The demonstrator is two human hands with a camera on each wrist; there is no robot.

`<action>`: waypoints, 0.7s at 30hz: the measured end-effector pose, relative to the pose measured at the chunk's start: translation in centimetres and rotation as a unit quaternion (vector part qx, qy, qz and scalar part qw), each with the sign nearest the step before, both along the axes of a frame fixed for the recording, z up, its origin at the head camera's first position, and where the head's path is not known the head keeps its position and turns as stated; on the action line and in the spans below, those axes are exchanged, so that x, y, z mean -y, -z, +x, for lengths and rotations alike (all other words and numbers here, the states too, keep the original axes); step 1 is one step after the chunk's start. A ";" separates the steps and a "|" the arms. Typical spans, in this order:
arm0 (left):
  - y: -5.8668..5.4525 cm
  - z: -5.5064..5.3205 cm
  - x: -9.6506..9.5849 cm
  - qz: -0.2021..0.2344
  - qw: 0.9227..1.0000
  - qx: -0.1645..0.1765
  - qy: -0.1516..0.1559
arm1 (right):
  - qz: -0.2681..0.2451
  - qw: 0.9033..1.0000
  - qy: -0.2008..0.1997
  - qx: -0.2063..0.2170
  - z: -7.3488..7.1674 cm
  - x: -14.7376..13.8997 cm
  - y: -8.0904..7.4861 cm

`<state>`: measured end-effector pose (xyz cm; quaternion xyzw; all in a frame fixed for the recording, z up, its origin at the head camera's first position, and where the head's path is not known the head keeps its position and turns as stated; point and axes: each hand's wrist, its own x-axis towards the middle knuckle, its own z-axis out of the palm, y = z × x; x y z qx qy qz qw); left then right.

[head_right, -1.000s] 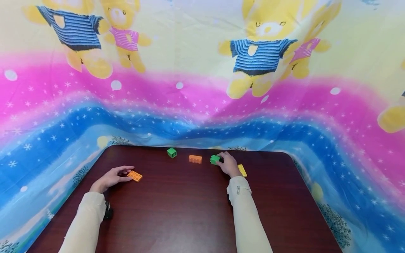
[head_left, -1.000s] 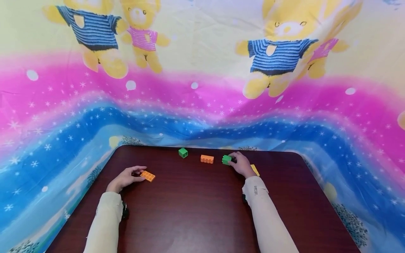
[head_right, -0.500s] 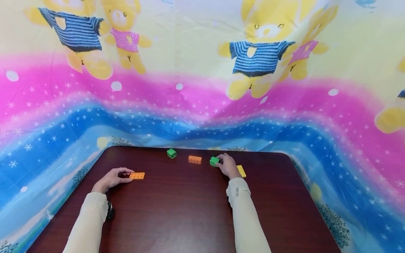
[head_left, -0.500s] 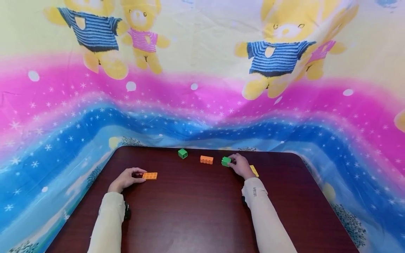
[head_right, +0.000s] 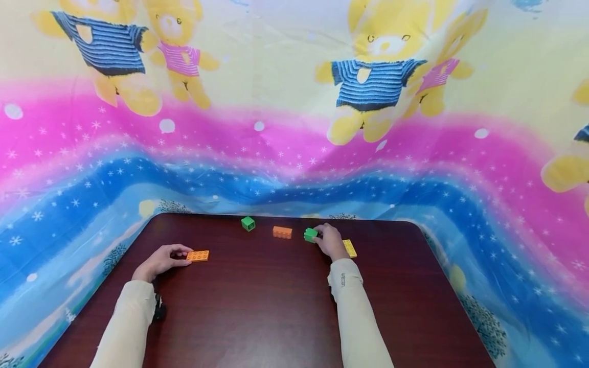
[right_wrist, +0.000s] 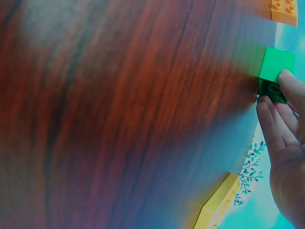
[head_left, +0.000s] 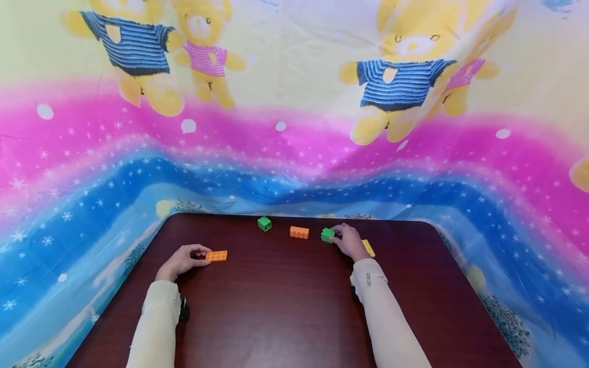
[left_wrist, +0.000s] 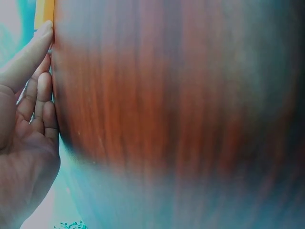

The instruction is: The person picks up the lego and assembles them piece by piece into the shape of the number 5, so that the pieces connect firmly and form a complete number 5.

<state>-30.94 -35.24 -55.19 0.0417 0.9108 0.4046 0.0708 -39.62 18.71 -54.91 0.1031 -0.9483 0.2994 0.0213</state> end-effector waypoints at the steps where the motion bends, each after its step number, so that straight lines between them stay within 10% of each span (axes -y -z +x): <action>1: 0.0 0.0 0.0 -0.001 1.000 -0.001 0.002 | 0.000 1.000 0.000 -0.001 0.0 0.0 0.0; 21: -1.5 -0.2 -3.0 -0.026 0.999 -0.025 -0.012 | -0.002 1.000 0.012 -0.007 0.2 0.1 0.2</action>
